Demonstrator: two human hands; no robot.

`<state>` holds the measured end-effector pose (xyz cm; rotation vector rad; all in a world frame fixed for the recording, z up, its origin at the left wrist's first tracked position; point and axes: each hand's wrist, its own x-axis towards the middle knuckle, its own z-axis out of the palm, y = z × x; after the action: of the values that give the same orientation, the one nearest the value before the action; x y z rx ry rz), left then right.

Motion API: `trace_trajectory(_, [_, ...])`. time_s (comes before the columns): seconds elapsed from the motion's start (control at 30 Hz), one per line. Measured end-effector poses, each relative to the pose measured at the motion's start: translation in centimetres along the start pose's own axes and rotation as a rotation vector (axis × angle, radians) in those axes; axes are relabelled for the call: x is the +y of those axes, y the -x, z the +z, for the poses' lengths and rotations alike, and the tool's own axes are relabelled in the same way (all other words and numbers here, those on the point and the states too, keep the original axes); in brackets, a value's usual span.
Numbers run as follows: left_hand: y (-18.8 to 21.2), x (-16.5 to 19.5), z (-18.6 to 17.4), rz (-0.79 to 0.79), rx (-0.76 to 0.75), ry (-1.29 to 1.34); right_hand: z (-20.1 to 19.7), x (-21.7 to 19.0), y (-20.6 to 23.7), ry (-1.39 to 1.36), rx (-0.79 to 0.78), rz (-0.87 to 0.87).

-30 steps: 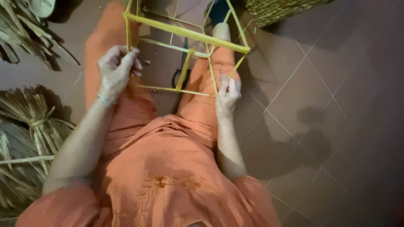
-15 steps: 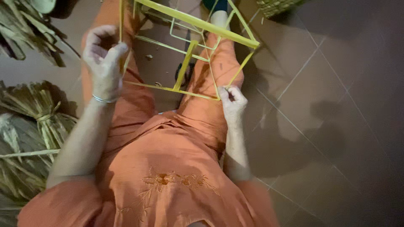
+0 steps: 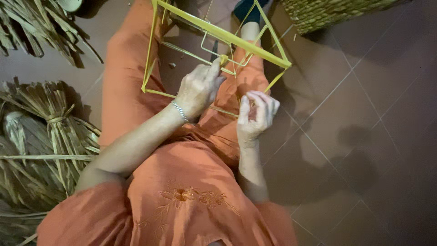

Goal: The person sits on the floor working on a woven water-hyacinth basket. They tuck and weave flat strips along the basket rim, trim excess weave and loose ends with scissors, then set the basket aside and assemble and adjust a yellow bamboo frame, fitting small bamboo pieces into it.

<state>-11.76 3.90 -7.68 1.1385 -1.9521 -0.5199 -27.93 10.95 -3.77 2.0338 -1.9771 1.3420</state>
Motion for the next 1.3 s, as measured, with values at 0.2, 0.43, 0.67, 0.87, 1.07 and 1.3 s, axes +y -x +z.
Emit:
trace_trajectory(0.2, [-0.5,-1.9,1.6,-0.461,-0.186,0.571,1.2,-0.6,0.4,0.007,-0.147,-0.049])
trace_trajectory(0.43, [0.8,-4.2,0.7,-0.515,-0.492,1.0,0.9,0.3,1.2,0.034,-0.194,0.018])
trace_trajectory(0.67, [6.9,-1.3,-1.5,0.142,-0.109,-0.357,0.7,1.1,1.5,0.065,-0.236,-0.04])
trace_trajectory(0.87, [7.6,-3.0,1.7,-0.165,-0.393,-0.299,0.9,1.0,1.0,0.015,-0.199,-0.03])
trace_trajectory(1.07, [6.8,-3.9,1.4,-0.196,-0.593,-0.244,0.3,0.9,-3.1,-0.032,-0.047,-0.144])
trace_trajectory(1.3, [0.6,-1.4,-5.4,0.098,-0.248,-0.278,1.2,-0.2,-9.2,0.064,-0.122,-0.346])
